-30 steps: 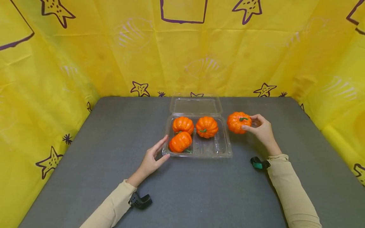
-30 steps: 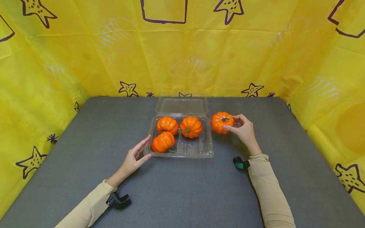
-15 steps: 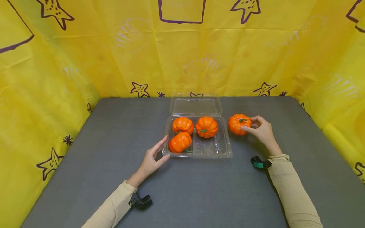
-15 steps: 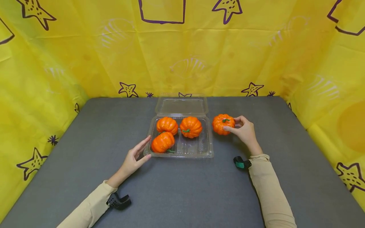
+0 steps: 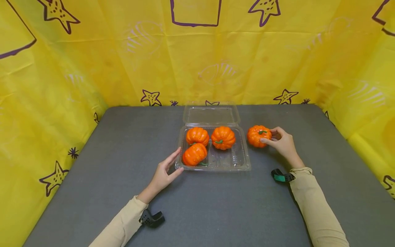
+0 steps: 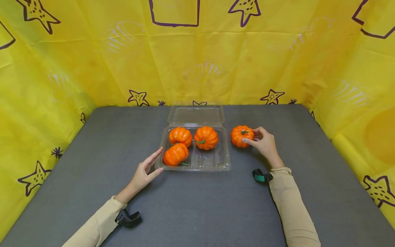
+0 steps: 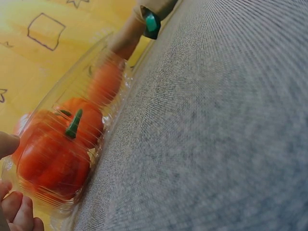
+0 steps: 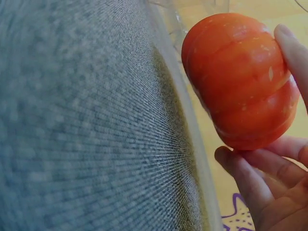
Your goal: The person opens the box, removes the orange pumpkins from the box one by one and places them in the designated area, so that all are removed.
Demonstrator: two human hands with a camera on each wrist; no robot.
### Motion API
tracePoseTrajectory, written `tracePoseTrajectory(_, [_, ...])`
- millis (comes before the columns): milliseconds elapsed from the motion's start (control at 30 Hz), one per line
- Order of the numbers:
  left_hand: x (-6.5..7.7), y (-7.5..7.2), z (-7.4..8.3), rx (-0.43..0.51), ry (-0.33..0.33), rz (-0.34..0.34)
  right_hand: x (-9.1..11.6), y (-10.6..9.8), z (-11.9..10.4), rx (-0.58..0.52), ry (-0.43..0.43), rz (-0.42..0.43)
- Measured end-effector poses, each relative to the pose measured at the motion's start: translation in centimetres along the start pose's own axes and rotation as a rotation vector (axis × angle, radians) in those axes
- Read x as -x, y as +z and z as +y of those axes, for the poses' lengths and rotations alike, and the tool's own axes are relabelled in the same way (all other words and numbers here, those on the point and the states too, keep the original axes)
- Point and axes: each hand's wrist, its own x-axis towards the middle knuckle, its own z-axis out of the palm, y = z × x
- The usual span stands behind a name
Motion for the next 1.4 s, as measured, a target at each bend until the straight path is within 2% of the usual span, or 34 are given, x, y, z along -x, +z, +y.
tracePoseTrajectory(267, [0.0,0.0,0.1,0.006,0.016,-0.001,0.1,0.2,0.3,0.008,0.038,-0.044])
tracePoseTrajectory(700, [-0.3,0.0,0.2,0.008,0.020,0.000,0.0,-0.1,0.6,0.020,0.040,-0.068])
tracePoseTrajectory(1000, [0.4,0.1,0.2,0.011,0.003,0.004,0.4,-0.2,0.7,0.030,0.076,-0.119])
tracePoseTrajectory(1400, [0.2,0.2,0.1,0.014,0.003,0.004,0.1,-1.4,-0.7,0.153,0.125,-0.238])
